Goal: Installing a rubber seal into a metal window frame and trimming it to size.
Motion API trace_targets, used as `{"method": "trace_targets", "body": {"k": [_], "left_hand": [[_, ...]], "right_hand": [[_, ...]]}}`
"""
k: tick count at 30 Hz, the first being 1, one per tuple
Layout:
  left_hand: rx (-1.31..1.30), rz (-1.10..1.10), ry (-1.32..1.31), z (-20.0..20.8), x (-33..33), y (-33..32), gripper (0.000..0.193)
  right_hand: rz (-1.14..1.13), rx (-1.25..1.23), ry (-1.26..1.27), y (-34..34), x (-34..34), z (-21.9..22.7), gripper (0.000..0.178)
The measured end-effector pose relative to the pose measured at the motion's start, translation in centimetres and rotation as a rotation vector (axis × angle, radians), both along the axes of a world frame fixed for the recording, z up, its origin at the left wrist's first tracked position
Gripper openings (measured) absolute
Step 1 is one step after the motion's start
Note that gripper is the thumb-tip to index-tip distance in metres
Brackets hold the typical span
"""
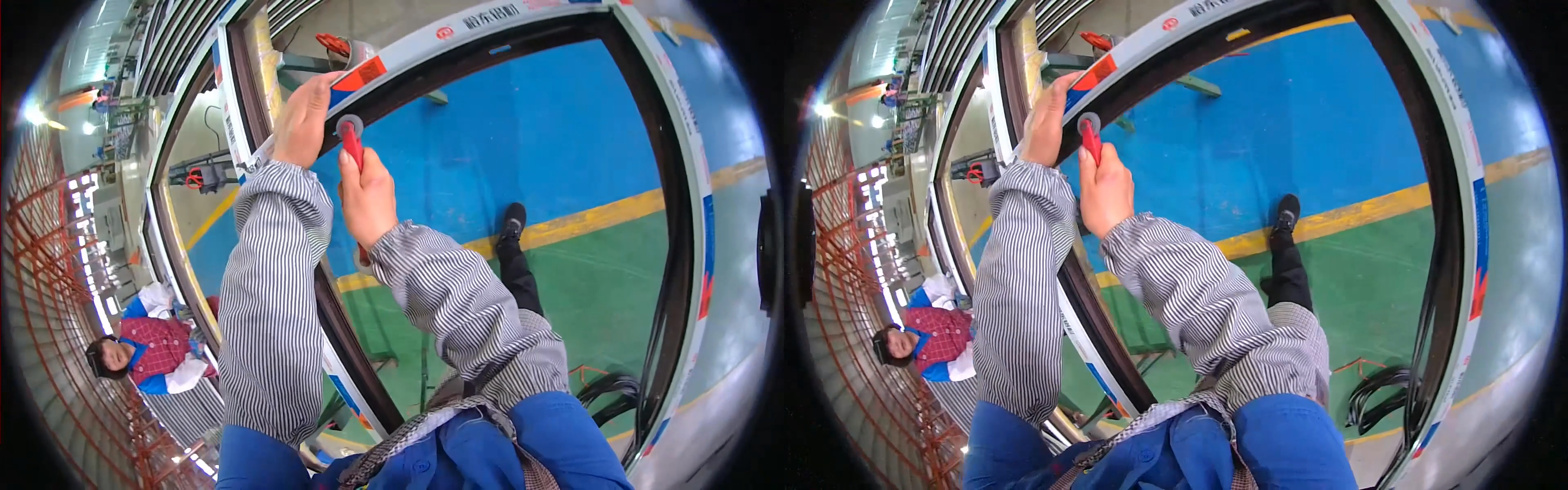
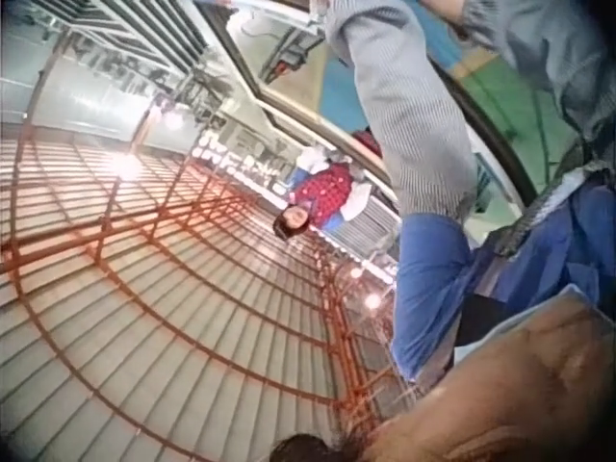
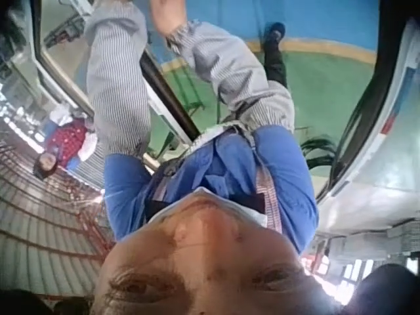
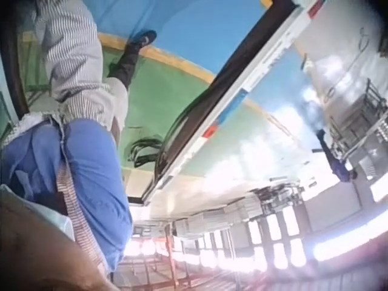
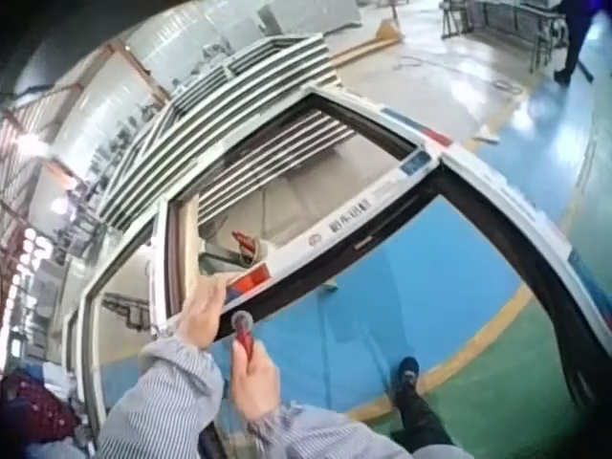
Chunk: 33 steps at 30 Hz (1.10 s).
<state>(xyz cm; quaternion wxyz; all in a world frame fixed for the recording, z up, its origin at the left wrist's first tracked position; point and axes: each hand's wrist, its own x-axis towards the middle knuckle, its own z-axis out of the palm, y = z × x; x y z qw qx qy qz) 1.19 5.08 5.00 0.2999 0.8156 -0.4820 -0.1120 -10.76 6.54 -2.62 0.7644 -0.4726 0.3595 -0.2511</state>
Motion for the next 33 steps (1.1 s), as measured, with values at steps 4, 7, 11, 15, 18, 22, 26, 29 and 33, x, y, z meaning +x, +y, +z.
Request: {"method": "trace_targets", "body": {"k": [4, 7, 11, 15, 18, 22, 26, 29, 33], "left_hand": [[-0.006, -0.022, -0.067, 0.1, 0.1, 0.2, 0.051], [-0.03, -0.024, -0.05, 0.2, 0.6, 0.3, 0.051], [-0.015, -0.032, -0.103, 0.8, 1.6, 0.4, 0.052], [-0.054, -0.041, -0.103, 1.3, 2.0, 0.2, 0.052], [-0.013, -0.024, -0.109, 1.6, 2.0, 0.2, 0.051], [-0.017, -0.027, -0.118, 1.7, 1.9, 0.2, 0.05], [0.008, -0.032, -0.108, 1.8, 2.0, 0.2, 0.05], [0.02, -0.017, -0.097, 1.8, 2.1, 0.3, 0.05], [-0.015, -0.018, -0.143, 1.8, 1.9, 0.3, 0.05]], "right_hand": [[-0.106, 0.001, 0.025, -0.9, 1.4, 2.0, 0.024], [-0.111, 0.056, 0.0, -0.6, 2.0, 2.1, 0.024], [-0.066, 0.112, 0.033, -0.2, 2.3, 1.9, 0.023], [-0.009, 0.199, 0.03, -0.5, 2.6, 2.6, 0.022], [-0.015, 0.147, 0.011, -0.7, 2.8, 3.3, 0.02], [-0.003, 0.196, -0.011, -0.6, 2.7, 3.7, 0.021], [0.01, 0.257, 0.044, -0.6, 2.4, 3.5, 0.021], [0.001, 0.251, 0.045, -0.7, 2.5, 3.3, 0.02], [0.008, 0.252, 0.058, -0.7, 2.5, 3.3, 0.02]]}}
